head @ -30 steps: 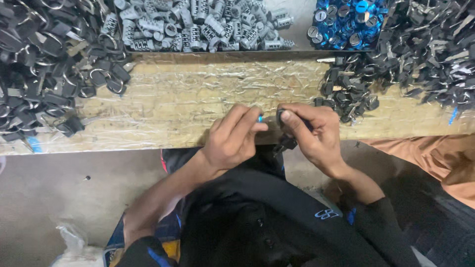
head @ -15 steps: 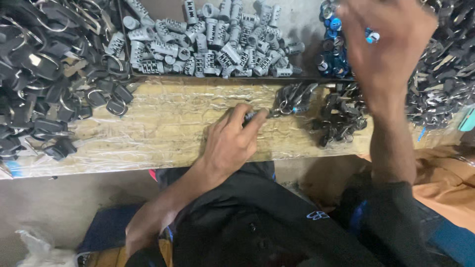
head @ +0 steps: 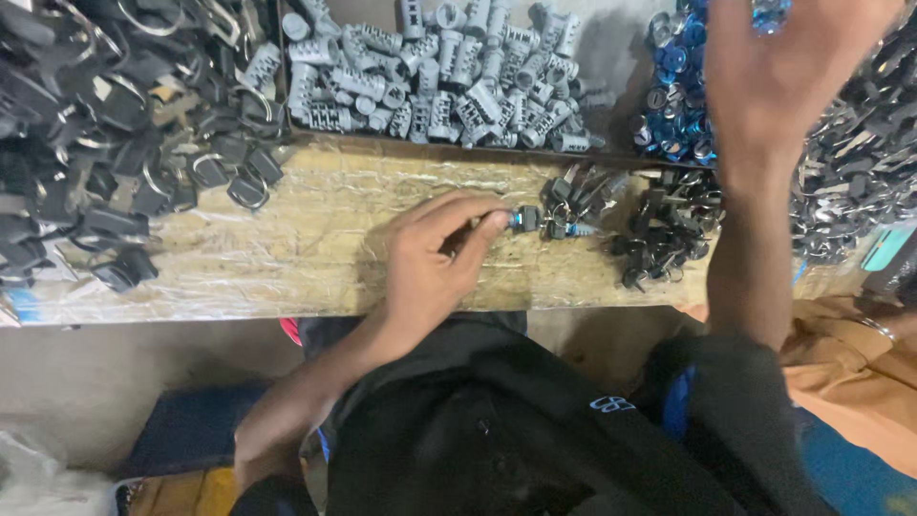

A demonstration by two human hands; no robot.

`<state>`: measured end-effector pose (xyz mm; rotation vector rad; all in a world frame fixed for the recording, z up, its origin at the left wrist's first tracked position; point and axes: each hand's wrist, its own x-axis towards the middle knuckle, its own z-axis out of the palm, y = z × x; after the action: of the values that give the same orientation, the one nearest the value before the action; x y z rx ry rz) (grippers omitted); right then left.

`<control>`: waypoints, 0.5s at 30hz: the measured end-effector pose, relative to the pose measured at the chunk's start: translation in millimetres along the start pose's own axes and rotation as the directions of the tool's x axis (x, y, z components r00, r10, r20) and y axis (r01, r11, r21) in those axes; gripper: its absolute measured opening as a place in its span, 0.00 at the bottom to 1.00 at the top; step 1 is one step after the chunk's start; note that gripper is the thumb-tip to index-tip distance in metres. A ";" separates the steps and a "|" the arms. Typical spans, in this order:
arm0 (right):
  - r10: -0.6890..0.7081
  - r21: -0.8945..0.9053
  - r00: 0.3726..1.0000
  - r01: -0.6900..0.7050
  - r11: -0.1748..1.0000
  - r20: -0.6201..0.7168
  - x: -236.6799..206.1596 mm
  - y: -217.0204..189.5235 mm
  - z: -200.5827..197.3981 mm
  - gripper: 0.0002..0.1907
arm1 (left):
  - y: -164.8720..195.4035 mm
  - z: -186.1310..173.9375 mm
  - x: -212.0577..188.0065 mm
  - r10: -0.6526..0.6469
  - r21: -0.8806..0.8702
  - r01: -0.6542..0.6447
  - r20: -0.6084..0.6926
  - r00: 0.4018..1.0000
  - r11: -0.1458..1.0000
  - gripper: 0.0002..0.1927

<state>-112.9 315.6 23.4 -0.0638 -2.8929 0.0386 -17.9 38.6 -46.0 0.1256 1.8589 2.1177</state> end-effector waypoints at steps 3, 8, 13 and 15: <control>-0.032 0.514 0.941 -0.156 0.844 0.338 -61.3 -53.2 -50.4 0.02 | -0.3 4.0 4.4 -0.202 -0.208 0.238 0.181 0.963 0.949 0.09; -0.328 0.588 0.942 0.223 0.777 0.076 -132.4 -84.4 -52.5 0.09 | -1.0 9.6 -1.7 -0.274 -0.480 0.468 0.420 0.865 0.742 0.07; -0.305 0.639 0.947 0.169 0.750 0.107 -96.4 -74.1 -46.3 0.11 | -3.5 8.7 -10.5 -0.196 -0.375 0.238 0.147 0.970 0.896 0.05; -0.215 0.590 0.977 0.172 0.789 0.003 -61.5 -60.6 -32.0 0.08 | -4.3 8.0 -15.1 -0.060 -0.189 0.055 -0.021 0.998 0.980 0.03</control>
<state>-48.0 252.9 41.3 0.3554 -2.7949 0.9110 -0.7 42.2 -46.9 -0.0002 1.6440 2.2511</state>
